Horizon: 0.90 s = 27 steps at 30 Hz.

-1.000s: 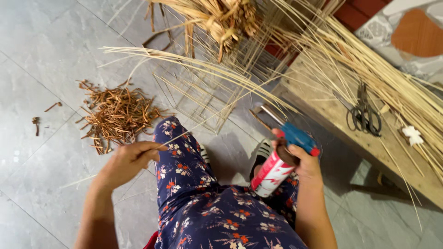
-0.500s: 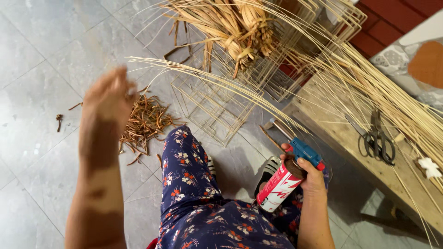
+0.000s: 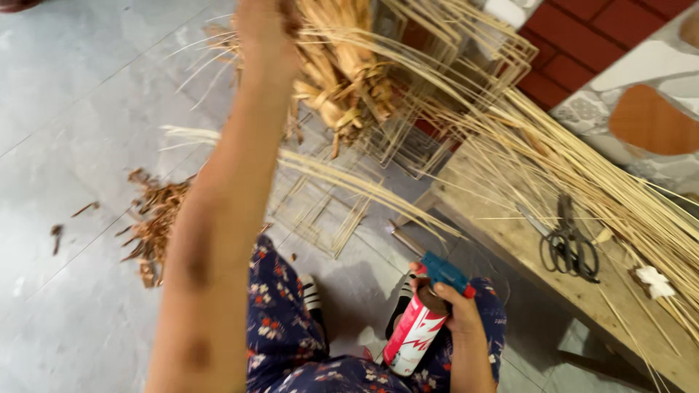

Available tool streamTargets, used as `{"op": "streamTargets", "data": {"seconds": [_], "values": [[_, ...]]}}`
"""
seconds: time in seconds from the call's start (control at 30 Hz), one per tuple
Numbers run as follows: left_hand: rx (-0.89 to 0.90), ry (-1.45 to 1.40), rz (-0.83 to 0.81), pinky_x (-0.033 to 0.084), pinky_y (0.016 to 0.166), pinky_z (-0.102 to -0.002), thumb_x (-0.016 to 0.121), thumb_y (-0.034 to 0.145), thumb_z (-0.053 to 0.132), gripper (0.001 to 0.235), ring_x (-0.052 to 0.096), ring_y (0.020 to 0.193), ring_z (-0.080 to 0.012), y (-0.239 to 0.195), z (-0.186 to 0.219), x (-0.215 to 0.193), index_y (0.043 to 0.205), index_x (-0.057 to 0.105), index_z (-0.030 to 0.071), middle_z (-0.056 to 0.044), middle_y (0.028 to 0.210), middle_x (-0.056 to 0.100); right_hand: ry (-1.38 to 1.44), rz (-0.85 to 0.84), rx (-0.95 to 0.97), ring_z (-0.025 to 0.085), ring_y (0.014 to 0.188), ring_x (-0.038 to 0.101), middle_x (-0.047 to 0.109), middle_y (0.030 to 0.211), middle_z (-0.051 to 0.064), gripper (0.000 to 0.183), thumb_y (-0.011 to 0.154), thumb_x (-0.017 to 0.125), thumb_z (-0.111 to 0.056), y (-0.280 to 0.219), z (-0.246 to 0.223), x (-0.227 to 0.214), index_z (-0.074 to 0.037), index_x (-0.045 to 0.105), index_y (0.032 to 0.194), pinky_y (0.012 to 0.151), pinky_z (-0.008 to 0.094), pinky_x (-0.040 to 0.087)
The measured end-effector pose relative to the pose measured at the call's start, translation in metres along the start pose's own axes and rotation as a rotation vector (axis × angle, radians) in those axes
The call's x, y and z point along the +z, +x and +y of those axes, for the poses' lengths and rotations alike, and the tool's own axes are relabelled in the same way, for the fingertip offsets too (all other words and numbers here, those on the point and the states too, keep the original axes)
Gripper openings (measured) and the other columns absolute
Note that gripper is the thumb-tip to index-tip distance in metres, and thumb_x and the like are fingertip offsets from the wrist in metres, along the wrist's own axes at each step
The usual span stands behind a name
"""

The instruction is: The person sits on the floor and uses a handheld blowtorch to heat thin bamboo strips one by one. They hold each strip with one hand and apply the flame along its length with the other, then place the heated strip onto a wire basket frame.

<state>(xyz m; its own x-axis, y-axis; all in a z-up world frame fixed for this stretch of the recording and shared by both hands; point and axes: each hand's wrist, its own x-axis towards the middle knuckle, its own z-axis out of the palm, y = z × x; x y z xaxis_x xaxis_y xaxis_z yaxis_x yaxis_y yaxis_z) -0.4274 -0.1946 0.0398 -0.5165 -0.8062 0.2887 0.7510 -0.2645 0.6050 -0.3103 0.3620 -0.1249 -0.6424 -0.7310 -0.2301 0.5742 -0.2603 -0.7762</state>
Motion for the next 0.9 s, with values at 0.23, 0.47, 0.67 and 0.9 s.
{"op": "streamTargets", "data": {"seconds": [0.23, 0.47, 0.67, 0.9], "values": [[-0.253, 0.058, 0.205, 0.046, 0.049, -0.029, 0.067, 0.098, 0.01, 0.007, 0.064, 0.059, -0.0133, -0.041, -0.15, 0.105, 0.098, 0.062, 0.005, -0.01, 0.082, 0.075, 0.028, 0.079, 0.014, 0.032, 0.098, 0.072, 0.07, 0.126, 0.025, 0.051, 0.078, 0.077, -0.015, 0.006, -0.003, -0.006, 0.007, 0.065, 0.122, 0.084, 0.044, 0.058], [-0.55, 0.162, 0.293, 0.049, 0.05, -0.032, 0.064, 0.099, 0.012, 0.013, 0.061, 0.059, -0.0156, -0.07, -0.244, 0.119, 0.103, 0.065, -0.001, -0.017, 0.09, 0.074, 0.006, 0.101, -0.004, 0.032, 0.095, 0.073, 0.072, 0.121, 0.025, 0.05, 0.078, 0.078, -0.016, 0.012, -0.01, -0.003, 0.008, 0.067, 0.12, 0.084, 0.044, 0.06], [-0.749, 0.83, -0.045, 0.055, 0.059, -0.042, 0.075, 0.093, 0.024, 0.031, 0.067, 0.069, -0.0269, -0.08, -0.256, 0.119, 0.094, 0.068, -0.005, -0.023, 0.094, 0.072, 0.021, 0.087, -0.009, 0.033, 0.099, 0.072, 0.071, 0.124, 0.024, 0.054, 0.081, 0.079, -0.017, 0.011, -0.008, -0.014, 0.013, 0.063, 0.123, 0.085, 0.044, 0.058], [0.215, 1.009, -0.618, 0.061, 0.064, -0.035, 0.074, 0.091, 0.032, 0.028, 0.077, 0.077, -0.0235, -0.085, -0.146, 0.084, 0.101, 0.079, 0.006, -0.012, 0.086, 0.077, -0.02, 0.168, -0.05, 0.03, 0.102, 0.071, 0.069, 0.124, 0.022, 0.06, 0.077, 0.076, -0.021, 0.011, -0.01, -0.006, 0.004, 0.063, 0.13, 0.088, 0.041, 0.057]]}}
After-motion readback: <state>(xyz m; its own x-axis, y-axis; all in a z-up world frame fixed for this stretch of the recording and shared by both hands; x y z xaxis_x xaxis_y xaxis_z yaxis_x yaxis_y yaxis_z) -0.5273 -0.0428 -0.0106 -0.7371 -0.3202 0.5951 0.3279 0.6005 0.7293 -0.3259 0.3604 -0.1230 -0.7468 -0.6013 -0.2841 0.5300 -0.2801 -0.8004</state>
